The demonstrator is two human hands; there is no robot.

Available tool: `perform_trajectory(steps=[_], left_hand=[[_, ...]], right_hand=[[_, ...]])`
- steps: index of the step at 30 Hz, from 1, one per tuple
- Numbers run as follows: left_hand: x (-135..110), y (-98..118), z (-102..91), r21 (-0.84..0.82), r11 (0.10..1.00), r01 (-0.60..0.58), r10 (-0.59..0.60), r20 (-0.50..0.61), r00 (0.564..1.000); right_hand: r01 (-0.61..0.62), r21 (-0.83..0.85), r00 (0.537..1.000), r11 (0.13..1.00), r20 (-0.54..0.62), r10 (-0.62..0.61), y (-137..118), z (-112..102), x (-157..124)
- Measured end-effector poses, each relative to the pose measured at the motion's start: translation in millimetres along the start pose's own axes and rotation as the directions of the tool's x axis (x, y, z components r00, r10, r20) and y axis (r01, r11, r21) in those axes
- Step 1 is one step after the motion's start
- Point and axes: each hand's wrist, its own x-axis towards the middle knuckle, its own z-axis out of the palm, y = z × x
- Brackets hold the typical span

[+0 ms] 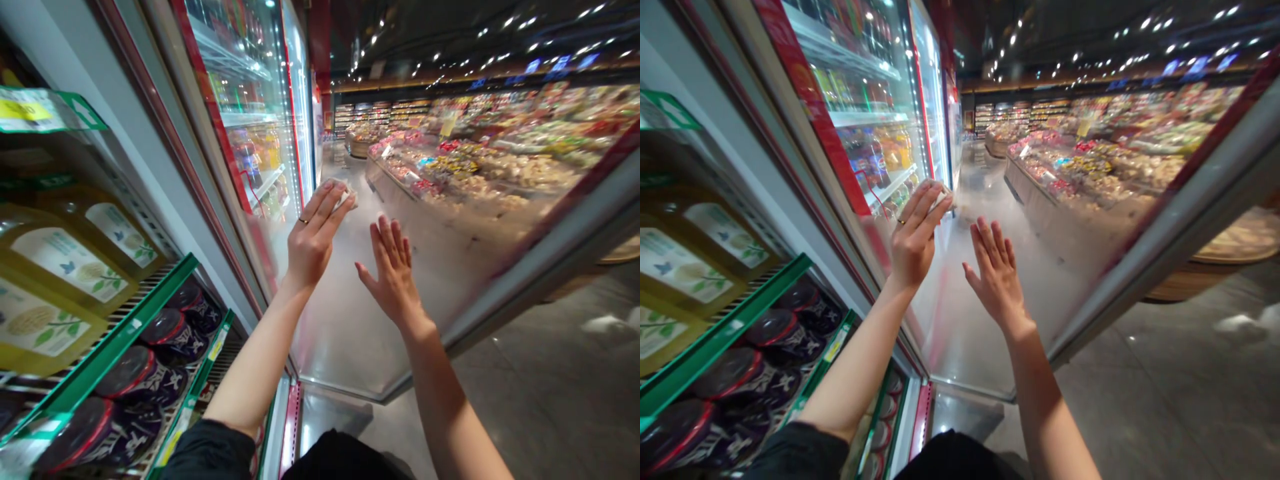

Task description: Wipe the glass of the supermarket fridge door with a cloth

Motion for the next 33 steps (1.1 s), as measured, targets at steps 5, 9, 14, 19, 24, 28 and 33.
perform_trajectory(steps=[5, 9, 14, 19, 24, 28, 33], left_hand=[[-3.4, 10.4, 7.8, 0.041, 0.996, 0.080, -0.073, -0.133, 0.988], [5.7, 30.3, 20.3, 0.007, 1.000, 0.017, -0.016, -0.030, 0.999], [24.6, 37.2, 28.0, 0.079, 0.997, 0.024, -0.017, -0.090, 0.996], [16.0, 64.9, 40.8, 0.087, 0.995, 0.048, -0.035, -0.139, 0.990], [29.5, 62.2, 46.0, 0.060, 0.998, 0.009, -0.006, -0.052, 0.999], [24.5, 56.0, 52.8, 0.076, 0.988, 0.133, -0.121, -0.143, 0.982], [21.2, 81.4, 66.3, 0.083, 0.994, 0.069, -0.061, -0.087, 0.994]], right_hand=[[-0.090, -0.060, 0.986, 0.994, -0.149, 0.080, 31.7, -29.3, -22.6], [-0.135, -0.061, 0.978, 0.989, -0.170, 0.123, 55.7, -40.4, -35.7], [-0.120, -0.070, 0.985, 0.990, -0.133, 0.110, 65.7, -36.2, -37.8], [-0.103, -0.045, 0.980, 0.994, -0.174, 0.094, 65.8, -30.9, -37.4], [-0.063, -0.016, 0.983, 0.998, -0.174, 0.060, 69.5, -34.2, -35.1], [-0.010, 0.016, 0.988, 1.000, -0.152, 0.012, 75.6, -39.1, -33.8], [0.022, 0.042, 0.994, 0.999, -0.105, -0.017, 82.8, -44.5, -32.8]])
